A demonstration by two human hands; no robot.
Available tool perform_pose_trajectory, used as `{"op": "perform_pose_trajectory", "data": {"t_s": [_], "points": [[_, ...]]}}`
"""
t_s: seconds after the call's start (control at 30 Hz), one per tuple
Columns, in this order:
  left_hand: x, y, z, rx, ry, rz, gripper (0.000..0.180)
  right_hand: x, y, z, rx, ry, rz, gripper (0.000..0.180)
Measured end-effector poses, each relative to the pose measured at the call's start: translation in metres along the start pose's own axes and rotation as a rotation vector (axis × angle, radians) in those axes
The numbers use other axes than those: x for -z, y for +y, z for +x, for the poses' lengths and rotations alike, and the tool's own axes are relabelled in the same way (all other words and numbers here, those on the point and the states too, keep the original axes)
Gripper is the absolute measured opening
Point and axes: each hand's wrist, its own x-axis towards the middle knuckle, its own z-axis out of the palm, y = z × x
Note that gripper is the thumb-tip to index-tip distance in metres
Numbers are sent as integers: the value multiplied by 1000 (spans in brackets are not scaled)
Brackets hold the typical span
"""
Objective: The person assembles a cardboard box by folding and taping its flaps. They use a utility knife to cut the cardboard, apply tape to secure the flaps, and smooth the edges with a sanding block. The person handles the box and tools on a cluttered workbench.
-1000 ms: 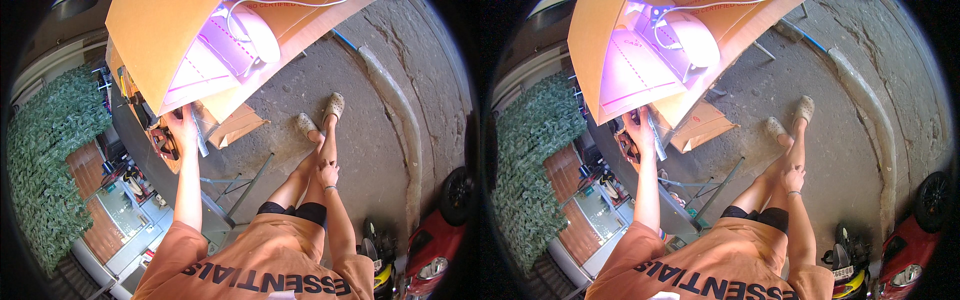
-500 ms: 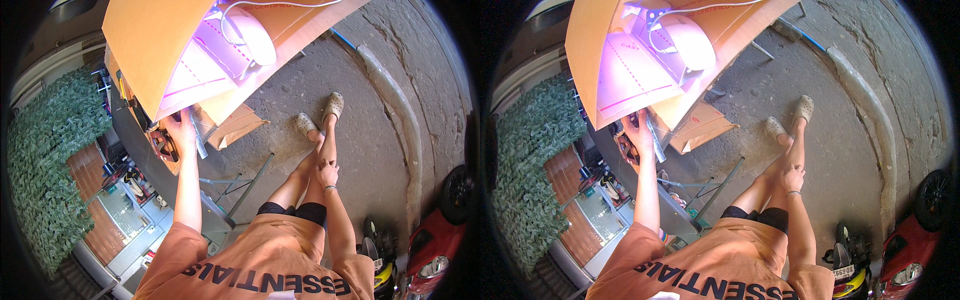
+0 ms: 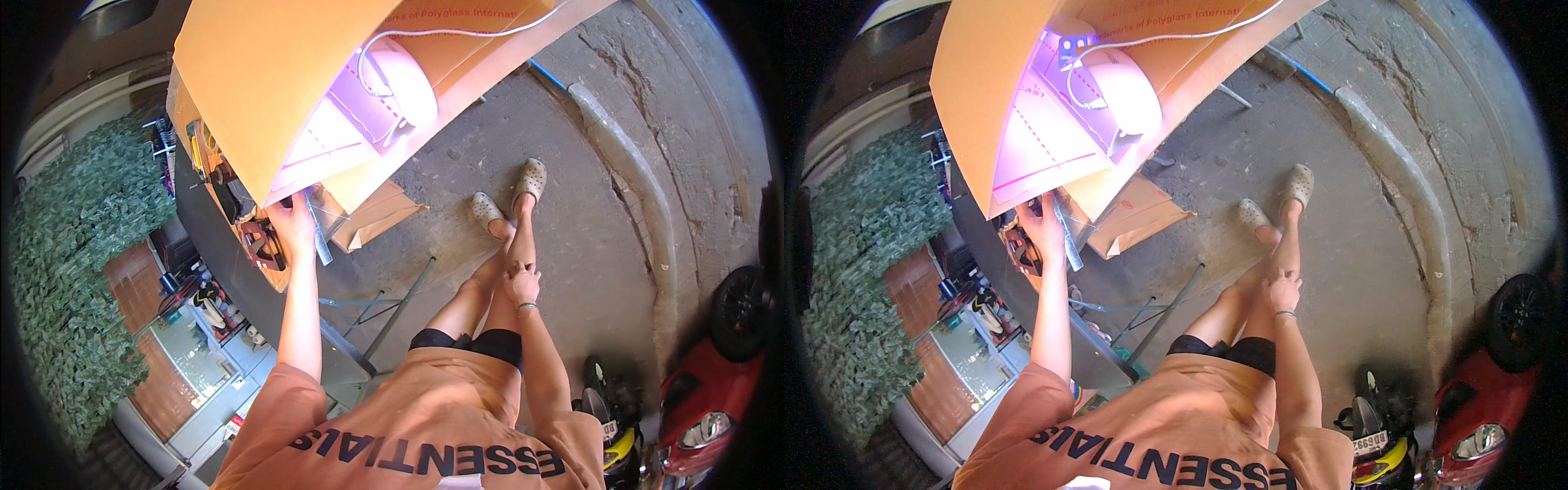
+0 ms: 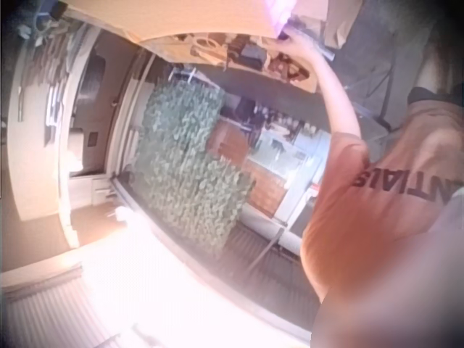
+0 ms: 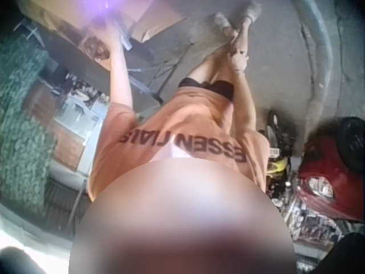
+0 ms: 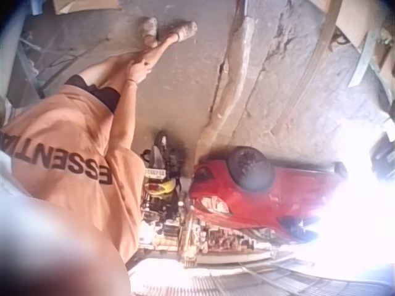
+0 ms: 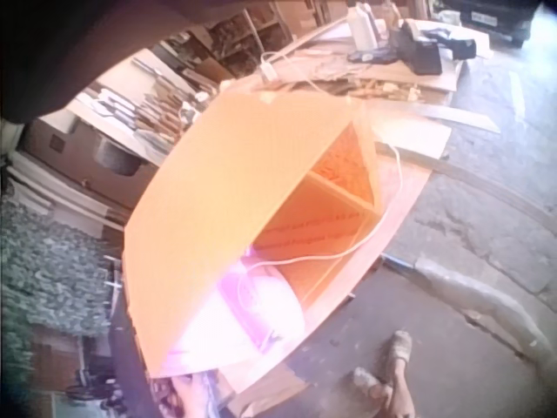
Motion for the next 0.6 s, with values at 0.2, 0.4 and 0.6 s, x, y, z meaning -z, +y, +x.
{"op": "perform_pose_trajectory", "data": {"t_s": [0.2, 0.4, 0.6], "points": [[4, -16, 0, 24, 8, 54, 45, 11, -2, -7, 6, -20, -9, 61], [8, -31, 1, -8, -35, 101, 44, 15, -2, -2, 27, -27, 7, 61], [9, -34, -2, 14, -29, 64, 48, 13, -4, 3, 30, -54, -39, 62]]}}
